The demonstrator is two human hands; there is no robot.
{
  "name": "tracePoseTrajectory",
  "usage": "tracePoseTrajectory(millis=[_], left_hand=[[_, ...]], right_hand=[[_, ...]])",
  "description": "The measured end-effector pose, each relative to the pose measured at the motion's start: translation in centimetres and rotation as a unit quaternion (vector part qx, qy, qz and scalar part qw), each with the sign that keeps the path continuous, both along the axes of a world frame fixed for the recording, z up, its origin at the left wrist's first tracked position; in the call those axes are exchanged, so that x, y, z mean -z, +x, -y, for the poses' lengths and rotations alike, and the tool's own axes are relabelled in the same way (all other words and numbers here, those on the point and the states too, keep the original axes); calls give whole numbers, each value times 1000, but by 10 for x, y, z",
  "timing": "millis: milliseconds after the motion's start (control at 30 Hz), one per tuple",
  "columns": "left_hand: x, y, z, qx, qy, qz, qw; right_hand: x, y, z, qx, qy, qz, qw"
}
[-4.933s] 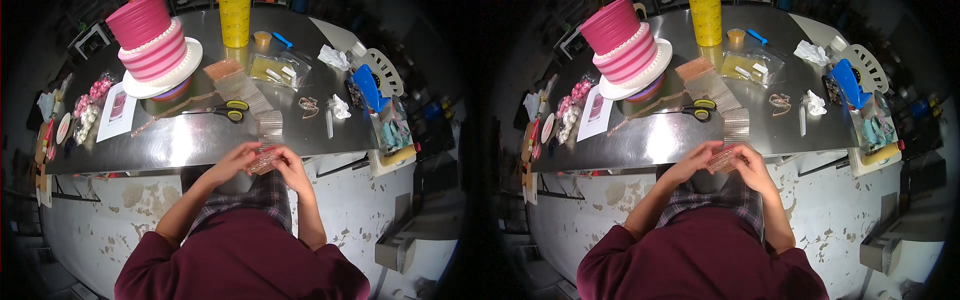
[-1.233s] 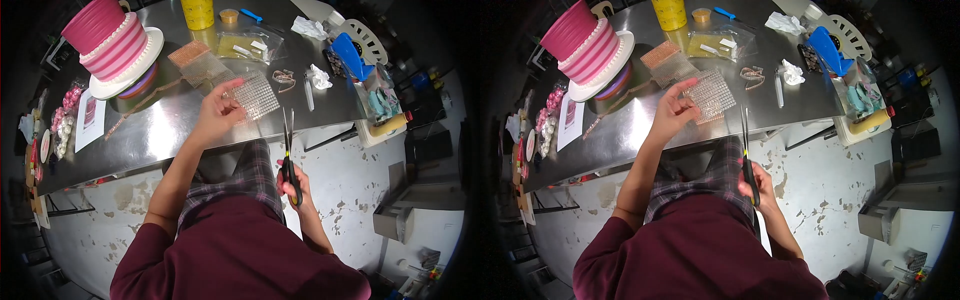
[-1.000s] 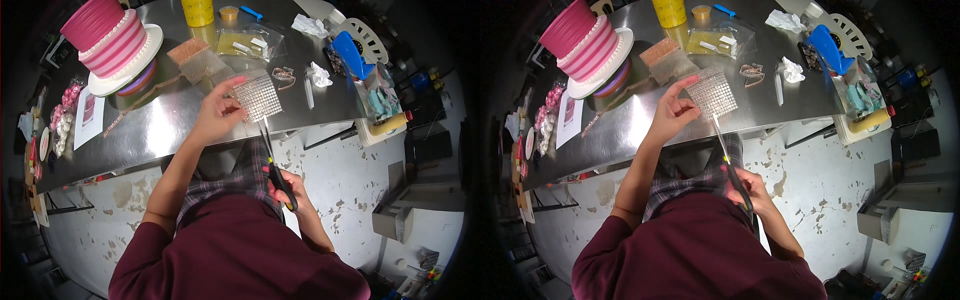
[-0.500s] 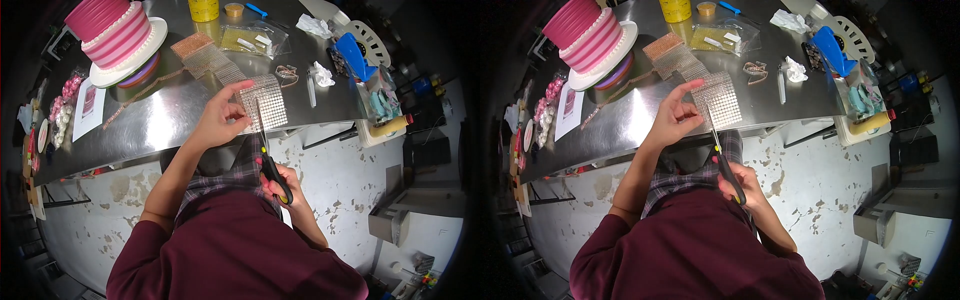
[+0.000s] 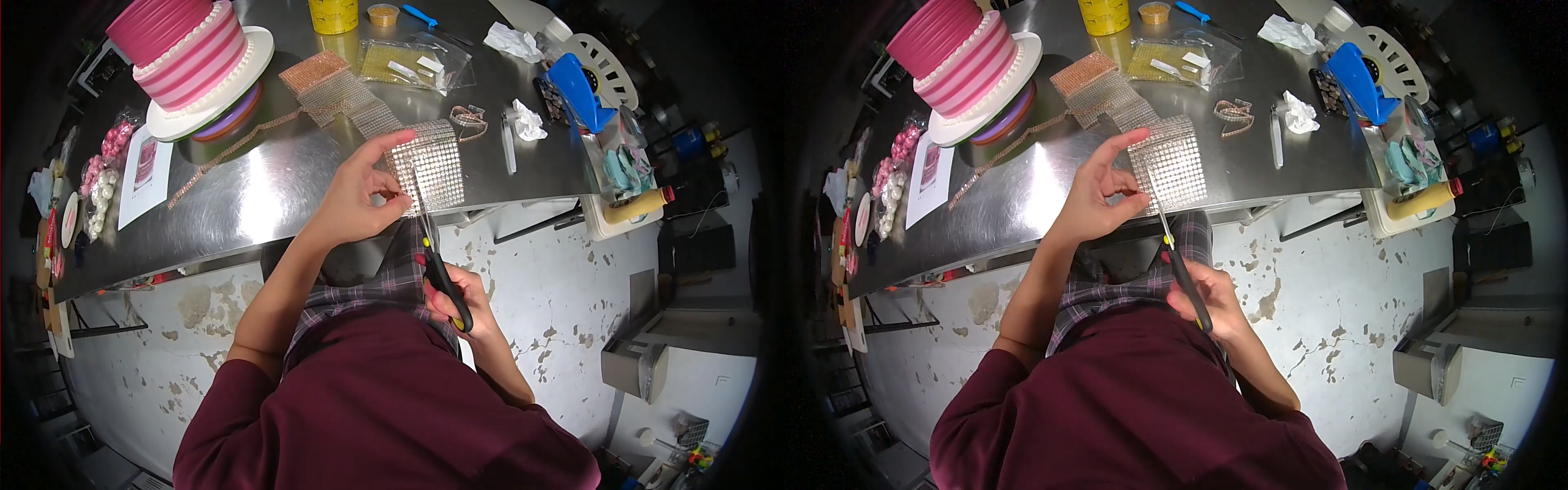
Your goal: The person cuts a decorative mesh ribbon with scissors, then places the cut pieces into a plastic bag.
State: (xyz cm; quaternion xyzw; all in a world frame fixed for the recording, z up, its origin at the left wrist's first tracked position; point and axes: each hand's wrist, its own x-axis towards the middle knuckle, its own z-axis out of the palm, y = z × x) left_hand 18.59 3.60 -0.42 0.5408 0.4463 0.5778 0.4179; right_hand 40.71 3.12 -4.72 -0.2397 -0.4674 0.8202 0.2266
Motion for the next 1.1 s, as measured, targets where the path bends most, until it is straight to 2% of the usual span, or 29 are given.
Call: tracePoseTrajectory(millis=[167, 367, 667, 767, 867, 1100], left_hand=[[-1, 0, 0, -15, 8, -8, 1000], [0, 1, 1, -7, -3, 17, 1000], [1, -1, 2, -8, -10, 23, 1000], [1, -3, 4, -3, -29, 22, 999], [2, 0, 5, -3, -14, 25, 1000], [7, 7, 9, 3, -26, 34, 999]], right_hand=[[-1, -1, 2, 5, 31, 0, 999], [5, -1, 7, 20, 9, -3, 1000], [4, -1, 9, 18, 47, 42, 998], [-1, -4, 11, 25, 2, 34, 999], [2, -4, 13, 23, -41, -30, 998], [2, -5, 10, 23, -5, -11, 1000]])
